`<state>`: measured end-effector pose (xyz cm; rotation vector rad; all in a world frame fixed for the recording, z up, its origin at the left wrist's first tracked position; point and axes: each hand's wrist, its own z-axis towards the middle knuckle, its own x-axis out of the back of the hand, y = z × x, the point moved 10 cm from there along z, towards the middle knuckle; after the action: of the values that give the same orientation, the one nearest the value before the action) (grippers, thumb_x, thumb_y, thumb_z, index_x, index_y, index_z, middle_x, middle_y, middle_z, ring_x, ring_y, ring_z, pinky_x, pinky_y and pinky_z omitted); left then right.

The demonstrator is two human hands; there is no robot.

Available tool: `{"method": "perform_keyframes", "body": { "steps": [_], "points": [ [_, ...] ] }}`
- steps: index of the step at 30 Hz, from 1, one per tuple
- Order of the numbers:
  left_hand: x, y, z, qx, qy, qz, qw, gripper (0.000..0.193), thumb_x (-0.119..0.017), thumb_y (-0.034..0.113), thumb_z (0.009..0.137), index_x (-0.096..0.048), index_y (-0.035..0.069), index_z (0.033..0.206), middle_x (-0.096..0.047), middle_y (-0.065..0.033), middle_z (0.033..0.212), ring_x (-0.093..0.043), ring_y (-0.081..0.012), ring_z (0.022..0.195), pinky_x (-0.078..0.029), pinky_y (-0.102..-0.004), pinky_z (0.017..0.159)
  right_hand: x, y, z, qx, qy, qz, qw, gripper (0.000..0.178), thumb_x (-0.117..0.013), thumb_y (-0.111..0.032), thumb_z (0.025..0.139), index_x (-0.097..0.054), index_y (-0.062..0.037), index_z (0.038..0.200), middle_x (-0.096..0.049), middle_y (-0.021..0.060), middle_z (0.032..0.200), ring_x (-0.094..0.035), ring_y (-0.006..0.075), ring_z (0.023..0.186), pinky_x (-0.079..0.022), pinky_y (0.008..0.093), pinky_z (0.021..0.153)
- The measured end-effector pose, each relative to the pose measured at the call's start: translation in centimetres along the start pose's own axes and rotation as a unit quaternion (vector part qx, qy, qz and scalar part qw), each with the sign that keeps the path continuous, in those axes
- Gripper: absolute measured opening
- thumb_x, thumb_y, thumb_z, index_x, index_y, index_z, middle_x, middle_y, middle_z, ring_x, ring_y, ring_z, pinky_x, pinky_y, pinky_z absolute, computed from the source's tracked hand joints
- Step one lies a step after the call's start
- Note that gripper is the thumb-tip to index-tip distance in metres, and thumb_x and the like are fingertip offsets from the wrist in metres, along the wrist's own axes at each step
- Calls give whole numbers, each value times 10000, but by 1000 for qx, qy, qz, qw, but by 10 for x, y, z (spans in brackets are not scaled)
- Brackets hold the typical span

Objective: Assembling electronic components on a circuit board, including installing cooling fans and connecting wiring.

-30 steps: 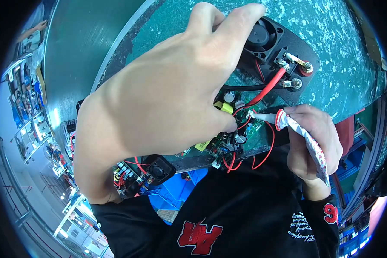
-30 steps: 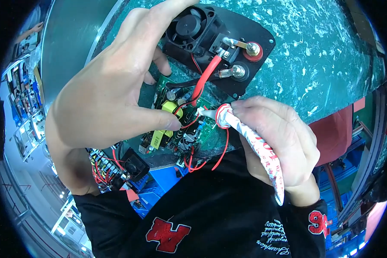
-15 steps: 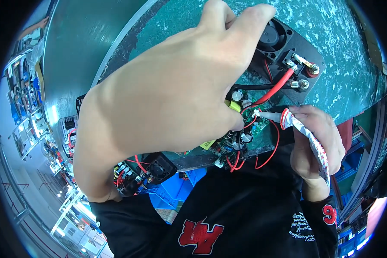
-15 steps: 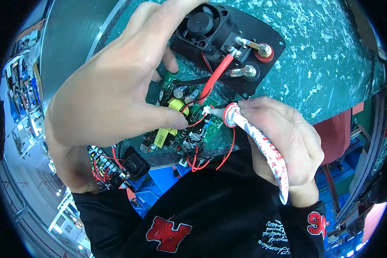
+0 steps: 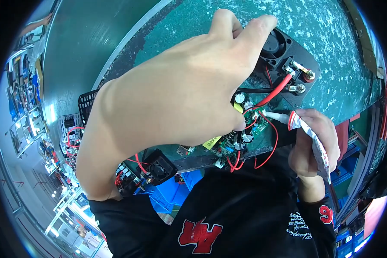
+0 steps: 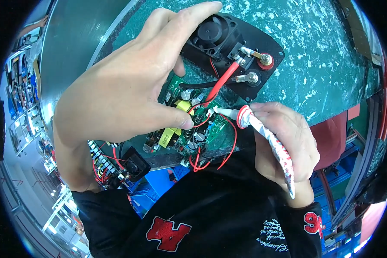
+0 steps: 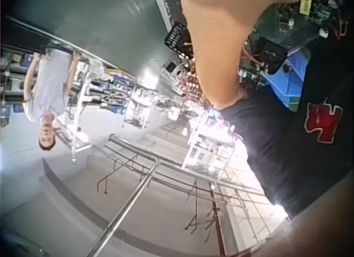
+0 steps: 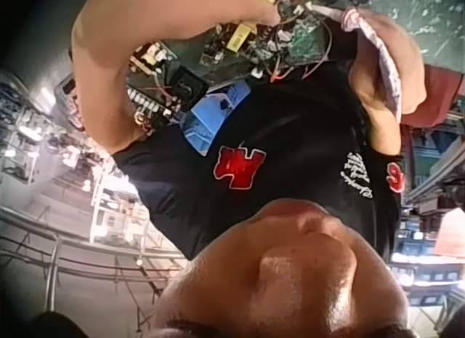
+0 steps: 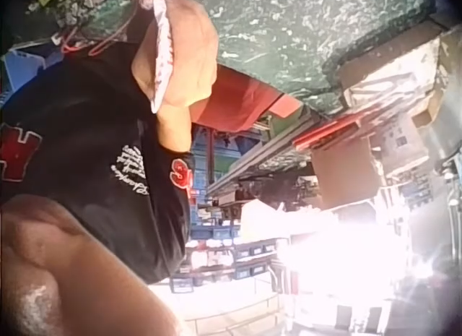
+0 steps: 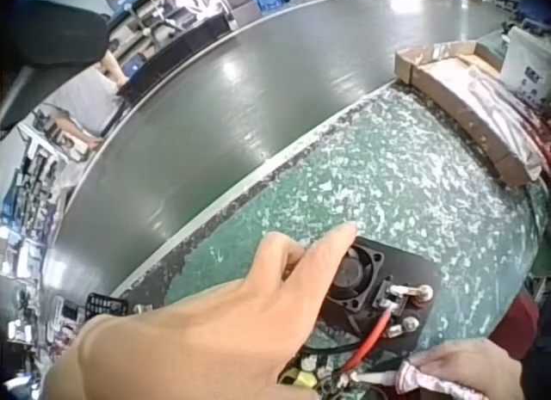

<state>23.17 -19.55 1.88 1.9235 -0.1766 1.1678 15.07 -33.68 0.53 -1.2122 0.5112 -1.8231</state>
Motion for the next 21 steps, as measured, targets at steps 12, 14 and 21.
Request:
{"method": "perform_keyframes", "body": {
  "steps": [12,14,21],
  "points": [
    [2,-3,-3,18,-18,-7,1000,857,-708,-6,646,-315,-90,1404,-462,-344,1140,-627,-451,902,-534,-405,781,-7,-10,0,20,-15,-1,1000,147,-650,99,796,-617,66,936,-697,208,853,-701,308,776,-556,340,712],
    [1,-2,-1,20,-27,-8,999,858,-708,-5,647,-314,-90,1405,-462,-344,1142,-627,-450,904,-534,-405,782,-7,-8,0,27,-14,8,999,154,-655,96,790,-613,73,936,-698,214,842,-702,312,766,-563,344,701],
    [-2,-5,-5,36,-55,-14,998,862,-711,-2,651,-308,-89,1408,-461,-344,1147,-627,-449,912,-533,-406,786,-9,-11,2,39,-25,29,999,137,-625,103,775,-616,83,910,-703,216,835,-707,313,758,-567,344,708]
  ]
}}
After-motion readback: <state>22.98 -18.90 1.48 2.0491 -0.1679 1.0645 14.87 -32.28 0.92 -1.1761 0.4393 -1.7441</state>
